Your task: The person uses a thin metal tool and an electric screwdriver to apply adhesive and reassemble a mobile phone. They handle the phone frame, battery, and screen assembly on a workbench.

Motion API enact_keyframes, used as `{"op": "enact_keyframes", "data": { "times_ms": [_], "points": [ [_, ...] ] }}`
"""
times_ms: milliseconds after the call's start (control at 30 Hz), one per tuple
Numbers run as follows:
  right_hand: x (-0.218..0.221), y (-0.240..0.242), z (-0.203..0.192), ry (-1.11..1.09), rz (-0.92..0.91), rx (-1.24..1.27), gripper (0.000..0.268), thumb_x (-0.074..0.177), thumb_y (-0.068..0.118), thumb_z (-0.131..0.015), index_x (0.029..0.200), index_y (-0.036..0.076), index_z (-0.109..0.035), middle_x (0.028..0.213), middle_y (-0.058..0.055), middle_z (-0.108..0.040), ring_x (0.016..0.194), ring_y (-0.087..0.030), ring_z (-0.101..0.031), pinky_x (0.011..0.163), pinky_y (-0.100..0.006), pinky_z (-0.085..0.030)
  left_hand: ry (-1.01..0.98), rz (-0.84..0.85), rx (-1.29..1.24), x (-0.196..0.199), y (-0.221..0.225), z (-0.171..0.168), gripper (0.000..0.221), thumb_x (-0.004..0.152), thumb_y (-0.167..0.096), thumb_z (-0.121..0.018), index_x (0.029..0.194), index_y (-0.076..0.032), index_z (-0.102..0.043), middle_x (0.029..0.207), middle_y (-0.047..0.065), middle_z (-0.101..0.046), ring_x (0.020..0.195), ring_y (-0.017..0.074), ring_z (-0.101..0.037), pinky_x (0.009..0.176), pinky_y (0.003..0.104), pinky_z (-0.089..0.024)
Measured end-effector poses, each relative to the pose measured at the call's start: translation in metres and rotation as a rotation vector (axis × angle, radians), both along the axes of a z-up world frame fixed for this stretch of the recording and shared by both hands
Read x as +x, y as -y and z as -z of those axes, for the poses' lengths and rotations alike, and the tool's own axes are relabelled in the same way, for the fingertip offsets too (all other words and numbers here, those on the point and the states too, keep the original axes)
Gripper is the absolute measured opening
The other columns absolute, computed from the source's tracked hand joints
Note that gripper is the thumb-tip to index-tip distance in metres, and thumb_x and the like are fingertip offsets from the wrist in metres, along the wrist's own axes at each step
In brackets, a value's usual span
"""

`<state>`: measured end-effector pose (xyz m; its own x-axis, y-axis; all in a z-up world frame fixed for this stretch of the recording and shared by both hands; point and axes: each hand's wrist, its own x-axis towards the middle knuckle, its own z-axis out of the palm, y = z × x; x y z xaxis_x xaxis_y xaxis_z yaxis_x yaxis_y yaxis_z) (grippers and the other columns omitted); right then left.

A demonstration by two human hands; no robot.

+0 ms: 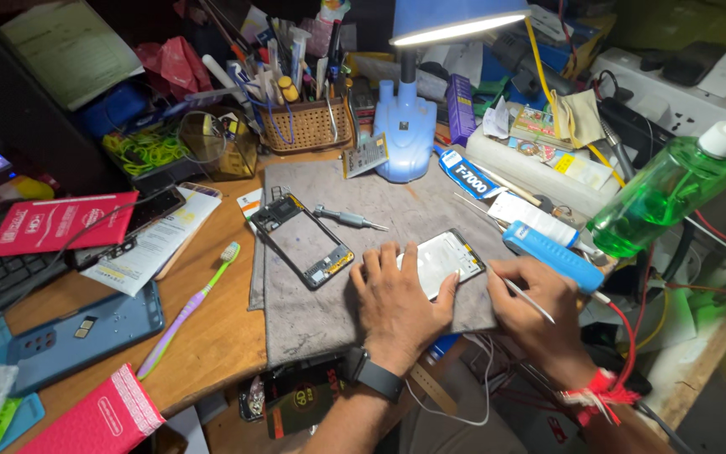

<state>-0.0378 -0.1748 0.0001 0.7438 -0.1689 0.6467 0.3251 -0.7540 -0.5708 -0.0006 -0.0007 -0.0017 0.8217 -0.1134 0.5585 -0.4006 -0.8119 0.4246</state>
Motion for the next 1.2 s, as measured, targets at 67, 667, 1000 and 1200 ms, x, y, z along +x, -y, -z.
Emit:
{"op": "enact_keyframes", "data": {
  "times_ms": [67,667,1000,1200],
  "points": [
    [0.010,0.001,0.002,-0.017,-0.018,0.013,0.010,0.084,0.007,-0.073,0.091,0.000,-0.074,0.084,-0.012,-0.076,0.072,-0.021,-0.074,0.066,-0.032,-0.056,-0.001,-0.006,0.003,-0.002,0.001,0.002,0.068,0.078,-0.056,-0.074,0.119,-0.002,-0.066,0.117,0.018,-0.060,0.114,0.0360,-0.051,0.099,0.054,-0.036],
    [0.017,0.003,0.007,0.018,-0.026,-0.055,0.007,0.084,0.008,-0.073,0.086,0.001,-0.074,0.082,-0.014,-0.075,0.073,-0.027,-0.074,0.066,-0.036,-0.056,-0.021,-0.018,0.013,-0.004,0.003,0.003,0.069,0.076,-0.056,-0.073,0.119,-0.003,-0.068,0.115,0.018,-0.061,0.113,0.0362,-0.051,0.099,0.054,-0.035],
    [0.038,0.002,0.010,-0.019,-0.044,-0.002,0.012,0.086,0.012,-0.072,0.091,0.002,-0.075,0.084,-0.017,-0.074,0.072,-0.030,-0.074,0.064,-0.037,-0.056,0.030,-0.038,0.013,-0.002,0.001,0.004,0.065,0.076,-0.055,-0.074,0.116,-0.005,-0.069,0.114,0.017,-0.062,0.113,0.0362,-0.052,0.099,0.054,-0.036],
    [0.054,0.016,0.016,-0.103,-0.086,0.081,0.015,0.086,0.017,-0.074,0.090,0.003,-0.076,0.075,-0.014,-0.073,0.065,-0.024,-0.073,0.059,-0.036,-0.054,0.030,-0.050,0.020,-0.002,0.004,0.010,0.063,0.077,-0.057,-0.074,0.114,-0.007,-0.070,0.112,0.016,-0.062,0.113,0.0360,-0.052,0.097,0.054,-0.038]
  ]
}}
